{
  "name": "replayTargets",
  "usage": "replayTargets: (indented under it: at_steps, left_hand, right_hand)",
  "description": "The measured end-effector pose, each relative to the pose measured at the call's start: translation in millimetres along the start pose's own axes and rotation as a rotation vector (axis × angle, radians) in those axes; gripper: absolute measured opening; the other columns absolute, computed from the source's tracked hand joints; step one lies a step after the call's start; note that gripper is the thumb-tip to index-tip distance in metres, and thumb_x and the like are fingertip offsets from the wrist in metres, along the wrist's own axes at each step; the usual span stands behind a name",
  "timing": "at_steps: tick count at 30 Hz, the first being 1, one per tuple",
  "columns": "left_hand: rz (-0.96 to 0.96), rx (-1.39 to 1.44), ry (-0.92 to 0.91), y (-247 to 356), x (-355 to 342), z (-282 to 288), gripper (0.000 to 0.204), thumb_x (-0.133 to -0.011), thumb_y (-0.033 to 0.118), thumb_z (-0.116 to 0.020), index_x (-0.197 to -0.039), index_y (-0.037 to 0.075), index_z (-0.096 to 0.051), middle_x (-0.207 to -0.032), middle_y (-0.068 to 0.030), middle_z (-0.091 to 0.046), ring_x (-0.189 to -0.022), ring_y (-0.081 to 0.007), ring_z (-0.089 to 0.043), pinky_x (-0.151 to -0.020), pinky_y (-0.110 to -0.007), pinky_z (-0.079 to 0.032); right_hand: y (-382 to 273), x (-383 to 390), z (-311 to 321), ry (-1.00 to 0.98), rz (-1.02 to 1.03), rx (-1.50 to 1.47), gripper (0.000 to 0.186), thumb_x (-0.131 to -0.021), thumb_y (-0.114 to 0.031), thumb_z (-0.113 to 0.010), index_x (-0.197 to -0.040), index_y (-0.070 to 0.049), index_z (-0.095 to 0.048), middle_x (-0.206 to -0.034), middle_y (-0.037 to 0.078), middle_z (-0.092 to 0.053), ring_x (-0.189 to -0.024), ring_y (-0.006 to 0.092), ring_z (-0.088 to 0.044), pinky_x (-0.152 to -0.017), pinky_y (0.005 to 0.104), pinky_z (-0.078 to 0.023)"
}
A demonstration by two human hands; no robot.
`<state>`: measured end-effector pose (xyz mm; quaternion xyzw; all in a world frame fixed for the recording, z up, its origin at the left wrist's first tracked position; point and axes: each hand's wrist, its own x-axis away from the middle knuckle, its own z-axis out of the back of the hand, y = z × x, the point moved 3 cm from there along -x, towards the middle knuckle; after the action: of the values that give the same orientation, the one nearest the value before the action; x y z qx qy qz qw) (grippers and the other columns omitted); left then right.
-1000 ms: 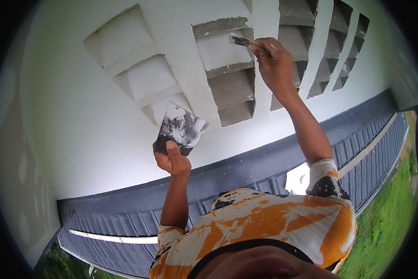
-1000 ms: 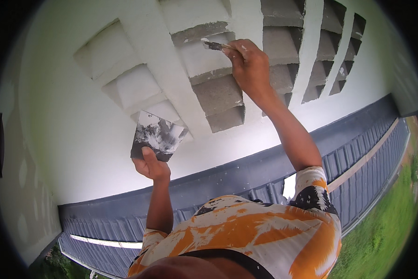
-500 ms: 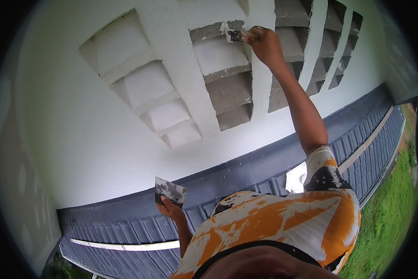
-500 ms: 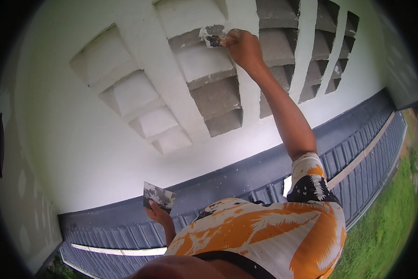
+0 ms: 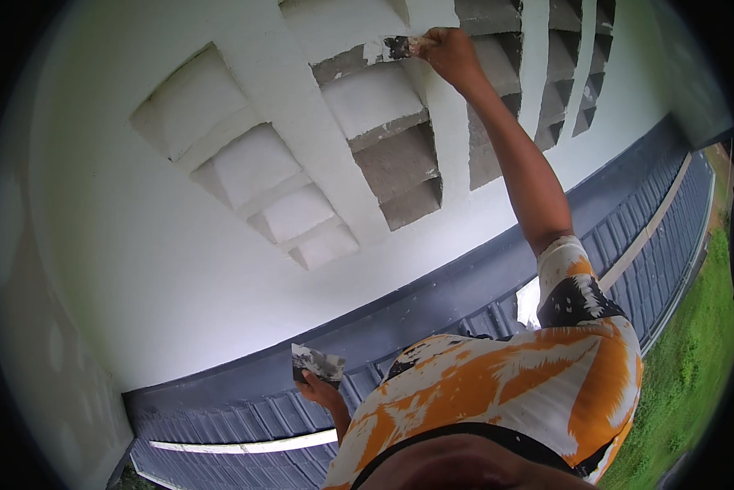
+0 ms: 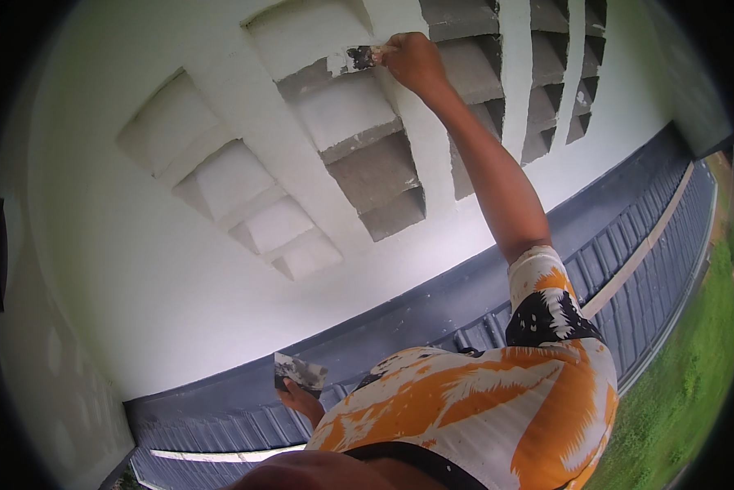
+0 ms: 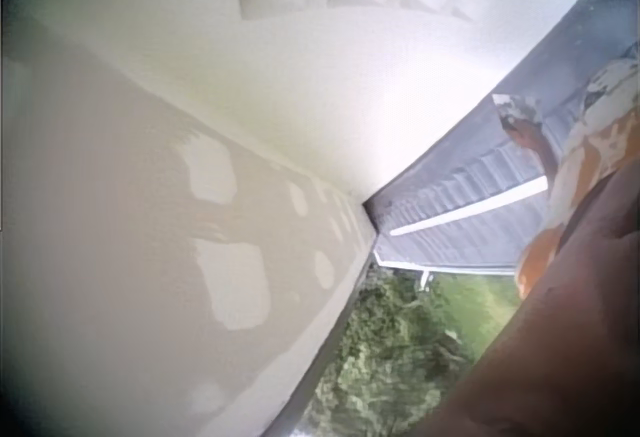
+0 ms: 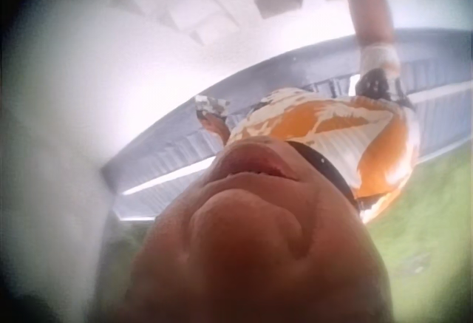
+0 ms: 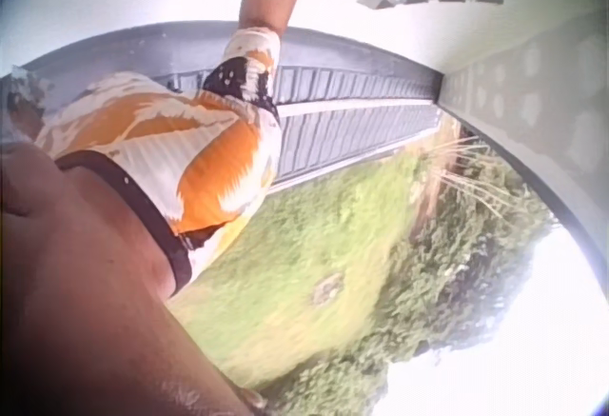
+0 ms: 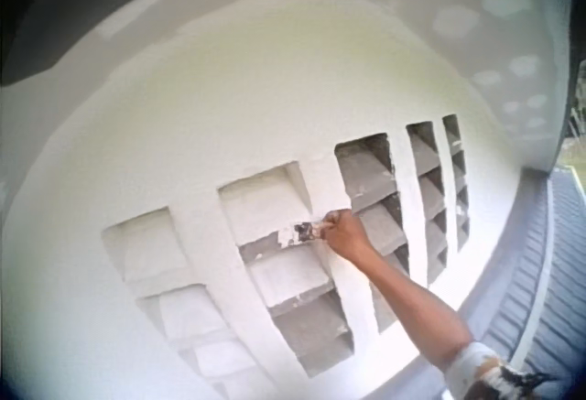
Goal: The person applies white plaster to a decorative wall section with recessed rectangular panels using a small trowel and a larger hawk. They repeatedly scoop plaster from the hawk and smooth it into the panel edges and corners.
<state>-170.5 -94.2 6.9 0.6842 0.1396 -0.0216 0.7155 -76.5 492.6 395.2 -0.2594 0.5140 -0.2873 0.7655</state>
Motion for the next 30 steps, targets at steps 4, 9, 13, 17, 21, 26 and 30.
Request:
replayTargets:
  at_steps: [4, 9, 13, 17, 21, 26, 30]
  left_hand:
    - [-0.023, -0.014, 0.002, -13, -3, 10, 0.046, -0.096, 0.035, -0.053, -0.111, -0.009, -0.054, -0.101, -0.0168, -0.062, -0.088, -0.0234, -0.06, -0.074, -0.037, -0.051]
    - [-0.008, 0.033, -0.053, -7, -4, 4, 0.044, -0.095, 0.033, -0.053, -0.11, -0.009, -0.055, -0.101, -0.0165, -0.062, -0.088, -0.0233, -0.06, -0.074, -0.037, -0.051]
    - [-0.029, 0.0, -0.083, -8, -5, 1, 0.043, -0.096, 0.032, -0.053, -0.11, -0.009, -0.055, -0.102, -0.0166, -0.062, -0.089, -0.0228, -0.06, -0.075, -0.036, -0.051]
    - [0.015, 0.01, -0.034, -18, 8, 9, 0.044, -0.096, 0.031, -0.053, -0.115, -0.008, -0.054, -0.103, -0.0168, -0.062, -0.09, -0.0224, -0.059, -0.077, -0.036, -0.05]
    - [0.032, 0.04, -0.075, -35, 11, 16, 0.044, -0.096, 0.031, -0.054, -0.116, -0.008, -0.052, -0.103, -0.0158, -0.061, -0.089, -0.0221, -0.059, -0.077, -0.035, -0.05]
    - [0.033, 0.061, -0.13, -7, 4, -15, 0.042, -0.096, 0.031, -0.054, -0.115, -0.007, -0.053, -0.104, -0.0155, -0.061, -0.09, -0.0228, -0.06, -0.076, -0.036, -0.051]
    - [0.016, 0.108, -0.112, 6, 3, -19, 0.041, -0.096, 0.03, -0.055, -0.115, -0.006, -0.053, -0.102, -0.0142, -0.061, -0.089, -0.0208, -0.06, -0.076, -0.035, -0.051]
  right_hand:
    - [9, 0, 20, 0.099, -0.057, 0.006, 0.024, -0.083, -0.021, -0.075, -0.088, 0.002, -0.069, -0.065, 0.003, -0.062, -0.06, 0.0119, -0.051, -0.058, 0.0308, -0.042]
    - [-16, 26, -5, 0.037, 0.025, -0.077, 0.024, -0.081, -0.021, -0.076, -0.092, 0.0, -0.071, -0.073, 0.01, -0.067, -0.065, 0.0172, -0.059, -0.066, 0.0324, -0.048]
    - [-13, 18, -11, 0.138, -0.046, -0.024, 0.029, -0.079, -0.025, -0.077, -0.094, 0.0, -0.071, -0.077, 0.017, -0.069, -0.068, 0.0232, -0.065, -0.068, 0.0348, -0.05]
    - [18, 13, 16, 0.202, -0.075, -0.033, 0.028, -0.079, -0.024, -0.076, -0.092, 0.001, -0.071, -0.076, 0.017, -0.069, -0.067, 0.0241, -0.065, -0.067, 0.0361, -0.05]
    - [17, 17, 24, 0.093, -0.06, -0.188, 0.028, -0.08, -0.024, -0.074, -0.09, 0.002, -0.072, -0.079, 0.019, -0.07, -0.073, 0.0315, -0.068, -0.069, 0.0402, -0.051]
    - [-1, 12, -5, 0.141, -0.074, -0.029, 0.028, -0.084, -0.028, -0.071, -0.09, -0.001, -0.073, -0.08, 0.018, -0.07, -0.075, 0.0338, -0.067, -0.07, 0.041, -0.05]
    - [-5, 22, 26, 0.326, -0.132, 0.108, 0.023, -0.086, -0.027, -0.068, -0.089, -0.005, -0.072, -0.08, 0.017, -0.07, -0.075, 0.0326, -0.067, -0.07, 0.0417, -0.05]
